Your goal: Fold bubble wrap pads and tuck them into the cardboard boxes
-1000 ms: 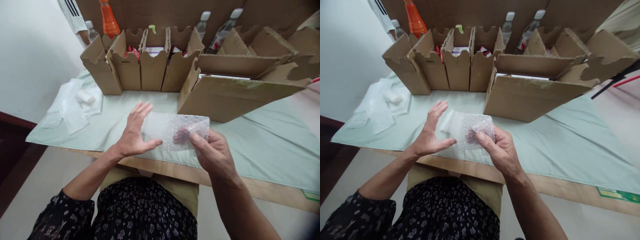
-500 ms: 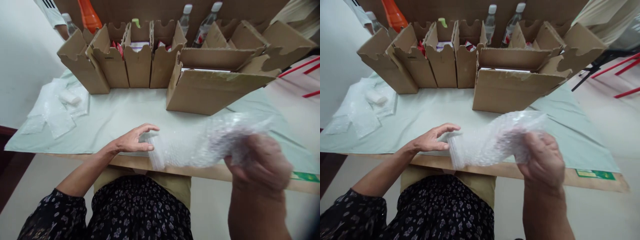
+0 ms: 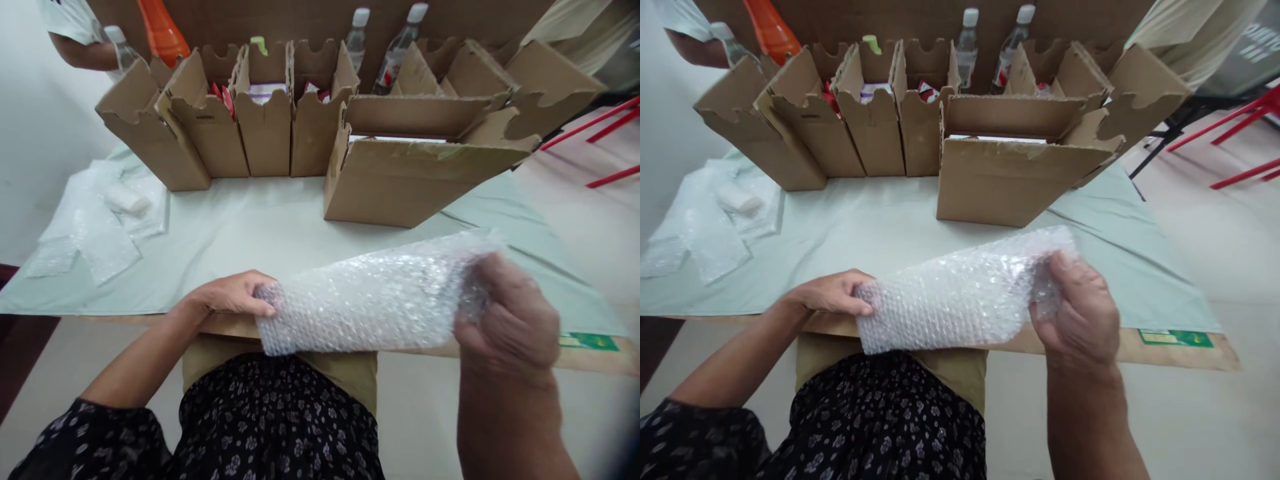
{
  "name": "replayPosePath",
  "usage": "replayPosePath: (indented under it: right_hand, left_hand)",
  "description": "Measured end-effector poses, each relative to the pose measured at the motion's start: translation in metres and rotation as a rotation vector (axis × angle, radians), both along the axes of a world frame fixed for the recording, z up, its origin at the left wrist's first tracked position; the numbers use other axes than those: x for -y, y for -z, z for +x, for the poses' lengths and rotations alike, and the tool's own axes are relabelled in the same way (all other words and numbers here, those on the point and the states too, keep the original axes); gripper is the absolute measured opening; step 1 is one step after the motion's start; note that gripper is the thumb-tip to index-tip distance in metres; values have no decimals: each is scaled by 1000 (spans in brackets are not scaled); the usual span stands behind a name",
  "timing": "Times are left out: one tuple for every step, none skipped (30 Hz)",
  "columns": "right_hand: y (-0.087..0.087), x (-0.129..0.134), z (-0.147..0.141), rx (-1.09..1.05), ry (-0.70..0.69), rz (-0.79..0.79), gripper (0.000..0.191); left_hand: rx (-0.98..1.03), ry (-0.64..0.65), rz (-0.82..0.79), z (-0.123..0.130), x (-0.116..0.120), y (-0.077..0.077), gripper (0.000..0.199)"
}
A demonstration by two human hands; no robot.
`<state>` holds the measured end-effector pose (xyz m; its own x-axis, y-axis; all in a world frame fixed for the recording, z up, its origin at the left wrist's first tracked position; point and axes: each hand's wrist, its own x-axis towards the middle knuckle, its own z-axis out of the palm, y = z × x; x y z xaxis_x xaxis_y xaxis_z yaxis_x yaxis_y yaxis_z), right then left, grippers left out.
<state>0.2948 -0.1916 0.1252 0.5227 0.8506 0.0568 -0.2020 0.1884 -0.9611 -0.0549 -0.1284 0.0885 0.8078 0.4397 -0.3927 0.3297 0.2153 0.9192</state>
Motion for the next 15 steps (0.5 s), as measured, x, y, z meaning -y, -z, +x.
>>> replayPosePath:
  right_hand:
    - [7,-1,1,27,-36,-38,26]
    - [14,-2,1,57,-75,-85,27]
    - [22,-3,0,94,-113,-136,26]
    - [31,-2,0,147,-145,-184,25]
    - [39,-1,0,223,-159,-222,25]
    - [47,1,0,326,-151,-250,28]
    - [54,4,2,453,-118,-264,32]
    - [61,7,4,590,-66,-263,35]
    - [65,12,7,720,1,-244,37]
    - [68,16,9,832,71,-209,35]
    - [69,21,12,924,124,-166,31]
    - [68,25,14,1003,145,-119,27]
    - [66,28,14,1071,125,-65,22]
    - [64,30,14,1135,62,-9,19]
    - [63,31,13,1199,-36,43,18]
  left_hand:
    - [-50,-86,41,-12,-4,-4,30]
    - [-117,-167,100,-23,-8,-7,33]
    - [-201,-244,186,-32,-13,-10,37]
    - [-300,-318,297,-40,-17,-12,43]
    - [-406,-388,431,-46,-20,-12,50]
    - [-511,-458,587,-50,-22,-11,58]
    - [-605,-531,757,-52,-22,-8,63]
    - [-675,-599,928,-51,-21,-5,66]
    - [-712,-651,1085,-49,-18,-1,66]
    - [-716,-673,1223,-45,-14,2,63]
    - [-691,-660,1336,-40,-8,6,57]
    - [-644,-612,1420,-33,-2,8,51]
    - [-581,-532,1473,-26,5,10,44]
    - [-514,-432,1500,-19,11,13,40]
    - [-452,-329,1504,-13,16,15,37]
